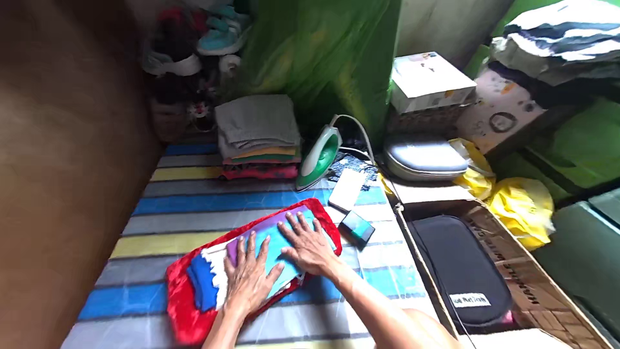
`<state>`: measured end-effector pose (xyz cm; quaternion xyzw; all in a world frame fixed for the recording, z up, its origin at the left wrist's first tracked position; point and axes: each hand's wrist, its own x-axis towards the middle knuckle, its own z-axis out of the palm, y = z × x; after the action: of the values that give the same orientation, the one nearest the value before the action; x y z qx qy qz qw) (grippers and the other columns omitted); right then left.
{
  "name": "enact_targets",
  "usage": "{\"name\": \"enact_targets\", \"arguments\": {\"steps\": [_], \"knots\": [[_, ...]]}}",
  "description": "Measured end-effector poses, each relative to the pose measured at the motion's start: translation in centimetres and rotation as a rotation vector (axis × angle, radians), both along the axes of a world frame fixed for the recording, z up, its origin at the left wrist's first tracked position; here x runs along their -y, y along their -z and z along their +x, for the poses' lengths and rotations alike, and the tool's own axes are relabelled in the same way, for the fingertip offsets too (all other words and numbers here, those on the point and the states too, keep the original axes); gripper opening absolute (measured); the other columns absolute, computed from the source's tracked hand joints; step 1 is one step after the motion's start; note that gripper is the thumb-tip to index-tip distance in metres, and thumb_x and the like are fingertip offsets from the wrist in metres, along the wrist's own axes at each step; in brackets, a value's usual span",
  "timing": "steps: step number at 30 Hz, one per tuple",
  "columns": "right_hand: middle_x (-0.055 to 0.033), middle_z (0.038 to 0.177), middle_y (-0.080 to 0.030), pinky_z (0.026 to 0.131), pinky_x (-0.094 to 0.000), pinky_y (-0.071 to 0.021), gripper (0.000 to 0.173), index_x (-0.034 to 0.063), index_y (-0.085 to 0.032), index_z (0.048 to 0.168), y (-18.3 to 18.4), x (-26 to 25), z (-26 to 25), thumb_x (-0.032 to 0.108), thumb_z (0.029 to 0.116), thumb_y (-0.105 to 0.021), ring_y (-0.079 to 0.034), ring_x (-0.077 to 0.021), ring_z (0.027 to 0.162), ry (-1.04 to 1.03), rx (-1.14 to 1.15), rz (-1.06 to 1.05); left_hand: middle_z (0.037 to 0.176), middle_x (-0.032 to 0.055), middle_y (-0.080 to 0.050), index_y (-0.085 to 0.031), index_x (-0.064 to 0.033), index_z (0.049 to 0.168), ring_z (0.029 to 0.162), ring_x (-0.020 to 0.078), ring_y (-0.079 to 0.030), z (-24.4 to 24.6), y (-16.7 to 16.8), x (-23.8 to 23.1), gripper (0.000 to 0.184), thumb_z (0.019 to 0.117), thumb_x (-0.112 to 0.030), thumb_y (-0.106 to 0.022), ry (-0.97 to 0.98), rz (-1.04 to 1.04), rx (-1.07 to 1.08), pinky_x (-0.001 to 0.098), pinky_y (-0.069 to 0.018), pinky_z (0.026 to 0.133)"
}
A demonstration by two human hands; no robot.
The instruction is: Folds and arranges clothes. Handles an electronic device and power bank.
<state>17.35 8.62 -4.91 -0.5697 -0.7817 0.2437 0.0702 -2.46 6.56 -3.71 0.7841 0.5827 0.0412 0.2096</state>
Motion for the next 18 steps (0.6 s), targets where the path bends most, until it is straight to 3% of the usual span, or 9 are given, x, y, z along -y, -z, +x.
{"name": "enact_targets", "arguments": {"steps": [2,4,6,9,11,13,15,18], "knots": [[-0.0113,0.172,-0.014,0.120,-0.0711,-0.0038,0.063,0.0266,-0.027,0.164,-0.6,0.9,0.0,0.053,0.1074,-0.031,-0.007,-0.0338,0.159,-0.007,0.028,-0.022,0.170,0.0211,-0.011,-0.030,-0.0141,0.162,0.156,0.0445,-0.003,-1.6,-2.7,-0.3,0.070,0.1052,-0.054,-0.040,0.003,-0.235,0.021,0.0711,-0.0040,0.119],[-0.0176,0.170,-0.018,0.118,-0.0746,-0.0049,0.063,0.0236,-0.029,0.164,-1.3,2.8,0.5,0.051,0.1073,-0.035,-0.012,-0.0374,0.158,-0.008,0.054,-0.030,0.169,0.0225,-0.013,-0.032,-0.0125,0.161,0.156,0.0432,-0.012,-4.7,-4.8,1.2,0.061,0.1086,-0.043,-0.041,-0.077,-0.260,0.169,0.0656,-0.0137,0.121],[-0.0230,0.167,-0.023,0.115,-0.0765,-0.0083,0.063,0.0205,-0.032,0.162,-3.0,4.7,1.4,0.049,0.1071,-0.041,-0.017,-0.0428,0.156,-0.013,0.145,-0.053,0.165,0.0229,-0.028,-0.043,-0.0064,0.155,0.151,0.0402,-0.031,-8.4,-7.3,4.5,0.052,0.1090,-0.031,-0.045,-0.179,-0.092,0.355,0.0583,-0.0282,0.119],[-0.0350,0.154,-0.040,0.112,-0.0800,-0.0126,0.061,0.0088,-0.051,0.151,-5.7,7.4,2.0,0.032,0.0982,-0.068,-0.027,-0.0557,0.147,-0.038,0.253,-0.015,0.149,0.0159,-0.054,-0.054,-0.0028,0.145,0.133,0.0279,-0.055,-13.5,-10.8,11.5,0.042,0.1071,-0.021,-0.049,-0.382,0.056,0.535,0.0485,-0.0429,0.111],[-0.0344,0.147,-0.048,0.111,-0.0803,-0.0146,0.051,0.0056,-0.059,0.143,-8.0,9.4,0.8,0.027,0.0974,-0.070,-0.033,-0.0572,0.144,-0.134,0.288,-0.067,0.132,0.0135,-0.066,-0.062,-0.0010,0.135,0.119,0.0223,-0.064,-15.9,-11.3,16.8,0.037,0.1051,-0.020,-0.049,-0.515,0.139,0.557,0.0435,-0.0514,0.102],[-0.0256,0.146,-0.054,0.110,-0.0730,-0.0292,0.048,0.0068,-0.058,0.144,-10.6,11.3,-1.7,0.030,0.1031,-0.061,-0.045,-0.0487,0.139,-0.285,0.236,-0.211,0.123,0.0140,-0.069,-0.066,0.0014,0.126,0.113,0.0208,-0.067,-17.1,-10.4,22.1,0.038,0.1026,-0.023,-0.049,-0.639,0.209,0.571,0.0392,-0.0559,0.097],[-0.0251,0.136,-0.062,0.105,-0.0621,-0.0446,0.044,0.0014,-0.057,0.143,-12.1,13.6,-4.3,0.026,0.1059,-0.055,-0.062,-0.0433,0.123,-0.411,-0.013,-0.351,0.121,0.0197,-0.068,-0.067,0.0065,0.121,0.110,0.0225,-0.068,-16.9,-9.6,26.9,0.038,0.1005,-0.020,-0.049,-0.749,0.294,0.574,0.0371,-0.0565,0.095],[-0.0223,0.113,-0.071,0.090,-0.0466,-0.0550,0.037,-0.0049,-0.059,0.135,-12.2,17.3,-8.1,0.017,0.1063,-0.052,-0.071,-0.0315,0.096,-0.449,-0.375,-0.575,0.124,0.0295,-0.063,-0.065,0.0141,0.119,0.112,0.0265,-0.065,-15.0,-9.6,32.4,0.032,0.0978,-0.007,-0.054,-0.898,0.350,0.572,0.0354,-0.0537,0.096]]}}
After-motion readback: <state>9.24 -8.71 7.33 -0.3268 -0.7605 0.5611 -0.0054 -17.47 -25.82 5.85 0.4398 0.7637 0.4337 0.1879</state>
